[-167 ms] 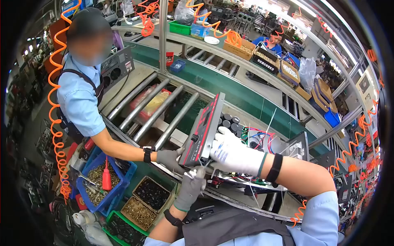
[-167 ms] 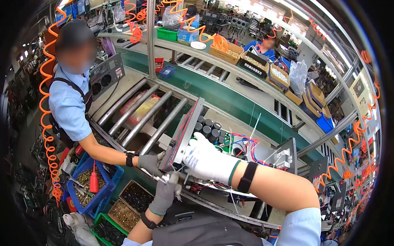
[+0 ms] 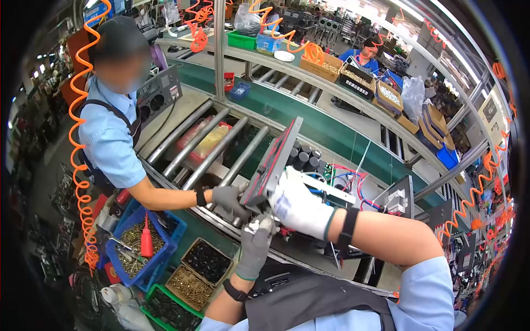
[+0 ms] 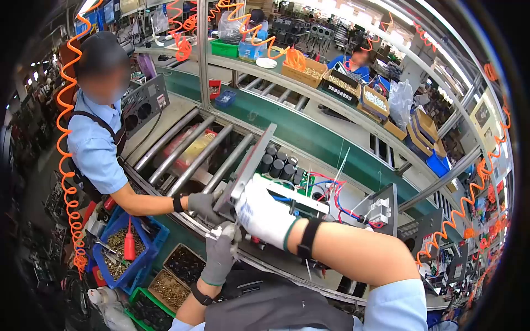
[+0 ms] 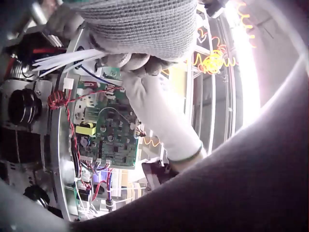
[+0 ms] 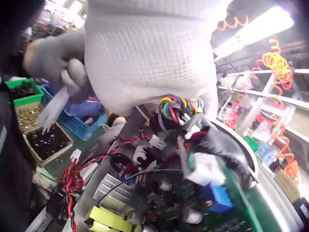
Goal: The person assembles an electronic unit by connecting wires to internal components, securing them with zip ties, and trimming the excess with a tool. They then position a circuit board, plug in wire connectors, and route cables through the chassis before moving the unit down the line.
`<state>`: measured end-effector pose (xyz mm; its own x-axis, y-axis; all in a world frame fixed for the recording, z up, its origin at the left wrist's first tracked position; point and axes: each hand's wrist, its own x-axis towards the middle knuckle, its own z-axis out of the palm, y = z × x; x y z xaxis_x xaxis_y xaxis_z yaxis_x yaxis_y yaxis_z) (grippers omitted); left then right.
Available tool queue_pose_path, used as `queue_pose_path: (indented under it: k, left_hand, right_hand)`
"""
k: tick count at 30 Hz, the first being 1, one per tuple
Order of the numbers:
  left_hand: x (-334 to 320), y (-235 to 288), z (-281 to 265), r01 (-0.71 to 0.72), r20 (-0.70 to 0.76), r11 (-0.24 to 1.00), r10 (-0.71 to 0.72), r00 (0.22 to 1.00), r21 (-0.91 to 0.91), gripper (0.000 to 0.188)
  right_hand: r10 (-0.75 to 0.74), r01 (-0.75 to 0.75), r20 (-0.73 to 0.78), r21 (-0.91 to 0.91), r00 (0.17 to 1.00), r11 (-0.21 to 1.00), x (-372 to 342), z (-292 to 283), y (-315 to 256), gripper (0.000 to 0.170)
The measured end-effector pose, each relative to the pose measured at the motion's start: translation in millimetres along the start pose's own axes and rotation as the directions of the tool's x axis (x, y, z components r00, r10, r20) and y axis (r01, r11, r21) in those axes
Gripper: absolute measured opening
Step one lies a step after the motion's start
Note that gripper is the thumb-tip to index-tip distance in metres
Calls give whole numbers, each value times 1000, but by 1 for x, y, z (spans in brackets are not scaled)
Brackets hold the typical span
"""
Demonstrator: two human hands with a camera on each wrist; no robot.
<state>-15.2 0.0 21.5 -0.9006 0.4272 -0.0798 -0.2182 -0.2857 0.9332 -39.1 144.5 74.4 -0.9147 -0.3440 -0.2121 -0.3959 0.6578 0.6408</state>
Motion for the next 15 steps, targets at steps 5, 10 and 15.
queue_pose_path:
  k: [5,10,15]
  left_hand:
    - [41,-35,14,-260,-128,960,272,954,103,24]
    - [62,-30,11,-280,-126,933,313,941,224,19]
    - [59,-2,-12,-183,-224,980,196,955,76,24]
  right_hand:
    - [98,-110,56,266,994,958,25,17,32,11]
    - [289,-202,-160,414,944,887,45,51,32,13]
    - [237,-57,-296,508,925,859,35,35,38,24]
